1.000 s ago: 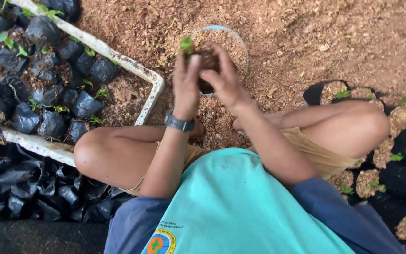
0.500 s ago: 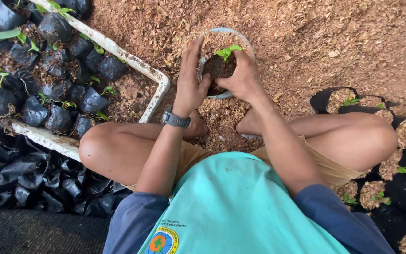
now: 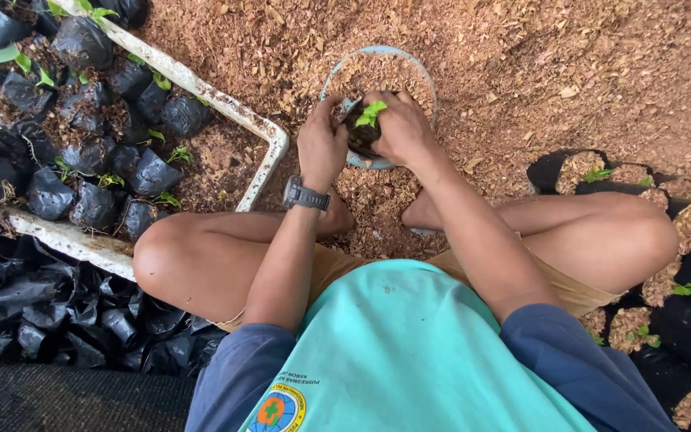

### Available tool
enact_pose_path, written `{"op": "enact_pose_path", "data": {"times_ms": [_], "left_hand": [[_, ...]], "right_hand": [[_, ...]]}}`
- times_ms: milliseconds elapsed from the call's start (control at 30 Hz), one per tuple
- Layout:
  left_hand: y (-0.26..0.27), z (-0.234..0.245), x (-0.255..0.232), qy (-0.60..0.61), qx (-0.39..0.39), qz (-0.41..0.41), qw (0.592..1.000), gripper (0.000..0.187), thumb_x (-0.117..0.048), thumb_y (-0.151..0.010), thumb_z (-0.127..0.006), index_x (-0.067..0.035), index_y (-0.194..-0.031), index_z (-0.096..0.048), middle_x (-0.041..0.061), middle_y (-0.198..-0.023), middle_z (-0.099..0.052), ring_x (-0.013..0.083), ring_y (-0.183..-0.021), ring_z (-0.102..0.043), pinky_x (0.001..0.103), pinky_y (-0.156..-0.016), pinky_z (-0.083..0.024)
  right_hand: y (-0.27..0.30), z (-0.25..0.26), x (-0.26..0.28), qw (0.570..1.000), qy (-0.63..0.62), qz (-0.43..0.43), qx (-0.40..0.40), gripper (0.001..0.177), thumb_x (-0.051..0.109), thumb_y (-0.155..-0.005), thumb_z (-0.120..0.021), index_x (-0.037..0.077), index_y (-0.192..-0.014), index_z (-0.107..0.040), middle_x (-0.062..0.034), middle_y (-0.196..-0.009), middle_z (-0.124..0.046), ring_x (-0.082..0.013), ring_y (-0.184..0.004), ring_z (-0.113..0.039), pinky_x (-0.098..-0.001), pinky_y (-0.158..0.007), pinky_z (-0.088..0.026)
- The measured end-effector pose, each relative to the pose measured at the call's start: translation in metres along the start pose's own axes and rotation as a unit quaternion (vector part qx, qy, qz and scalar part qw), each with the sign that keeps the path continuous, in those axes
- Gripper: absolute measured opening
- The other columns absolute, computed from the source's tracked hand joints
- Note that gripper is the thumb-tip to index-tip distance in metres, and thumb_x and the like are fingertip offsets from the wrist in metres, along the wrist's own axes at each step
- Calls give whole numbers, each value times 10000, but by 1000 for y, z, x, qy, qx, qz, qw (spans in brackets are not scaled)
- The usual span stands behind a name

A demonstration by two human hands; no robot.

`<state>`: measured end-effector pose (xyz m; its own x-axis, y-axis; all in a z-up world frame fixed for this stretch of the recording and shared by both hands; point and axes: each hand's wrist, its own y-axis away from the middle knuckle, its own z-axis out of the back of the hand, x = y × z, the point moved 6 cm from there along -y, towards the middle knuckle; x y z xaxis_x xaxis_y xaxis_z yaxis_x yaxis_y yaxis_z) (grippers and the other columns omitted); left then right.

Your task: Transplanting small seedlings from a tray into individual black plastic nursery bags filled with soil and mulch.

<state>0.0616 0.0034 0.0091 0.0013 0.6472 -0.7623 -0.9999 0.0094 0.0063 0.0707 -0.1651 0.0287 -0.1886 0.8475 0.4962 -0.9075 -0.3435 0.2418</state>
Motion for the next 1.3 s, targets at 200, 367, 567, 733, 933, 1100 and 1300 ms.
{"op": "enact_pose_path", "data": {"times_ms": [200, 367, 567, 733, 933, 1100, 1300], "left_hand": [[2, 20, -48, -18, 30, -108, 994, 357, -179, -850, -836, -296, -1178, -756, 127, -1317, -537, 329, -1236, -553, 458, -989, -479], [3, 4, -43, -67, 50, -110, 990, 218, -259, -866, -828, -263, -1082, -800, 156, -1412, -510, 356, -1348, -445, 564, -1102, -384], [5, 6, -54, -71, 69, -115, 988, 216, -285, -839, -861, -263, -1047, -805, 181, -1438, -504, 392, -1394, -410, 597, -1140, -335], [6, 5, -40, -63, 92, -96, 989, 274, -223, -829, -872, -232, -1091, -792, 200, -1441, -497, 423, -1376, -437, 621, -1119, -360], [6, -5, -44, -45, 155, -100, 982, 451, -308, -893, -814, -344, -1326, -692, 247, -1527, -400, 478, -1440, -338, 700, -1160, -246], [10, 1, -48, -96, 115, -135, 979, 497, -271, -767, -908, -306, -1235, -745, 97, -1582, -390, 367, -1486, -294, 594, -1243, -263], [14, 10, -63, -117, 103, -122, 980, 470, -376, -777, -887, -254, -1213, -761, 133, -1567, -391, 399, -1481, -286, 595, -1232, -248]], "right_hand": [[22, 61, 27, 999, 33, 12, -5, 353, 107, -835, -831, 2, -1136, -679, -185, -1295, -644, -363, -1330, -466, -473, -1118, -362], [40, 55, 7, 991, 117, 28, -63, 400, 222, -838, -859, 85, -1186, -718, -70, -1281, -690, -296, -1400, -395, -493, -1135, -284], [51, 47, 3, 995, 68, -37, -64, 499, 270, -862, -852, 106, -1301, -682, -63, -1310, -691, -360, -1473, -330, -610, -1136, -244], [38, 19, -10, 998, 19, -43, -48, 492, 209, -851, -855, 145, -1304, -672, -34, -1279, -703, -321, -1472, -369, -571, -1133, -264], [37, 69, -27, 984, -175, -3, 16, 624, 137, -807, -825, 159, -1396, -619, -96, -1393, -640, -399, -1452, -407, -652, -1167, -263], [-5, 90, -151, 942, -161, -257, -144, 755, 131, -966, -778, 210, -1584, -351, -116, -1653, -291, -386, -1492, -224, -631, -1200, -201], [-7, -48, -215, 919, -109, -376, -53, 528, -40, -985, -465, 163, -1458, -581, -223, -1597, -295, -501, -1455, -188, -692, -1173, -173]]}}
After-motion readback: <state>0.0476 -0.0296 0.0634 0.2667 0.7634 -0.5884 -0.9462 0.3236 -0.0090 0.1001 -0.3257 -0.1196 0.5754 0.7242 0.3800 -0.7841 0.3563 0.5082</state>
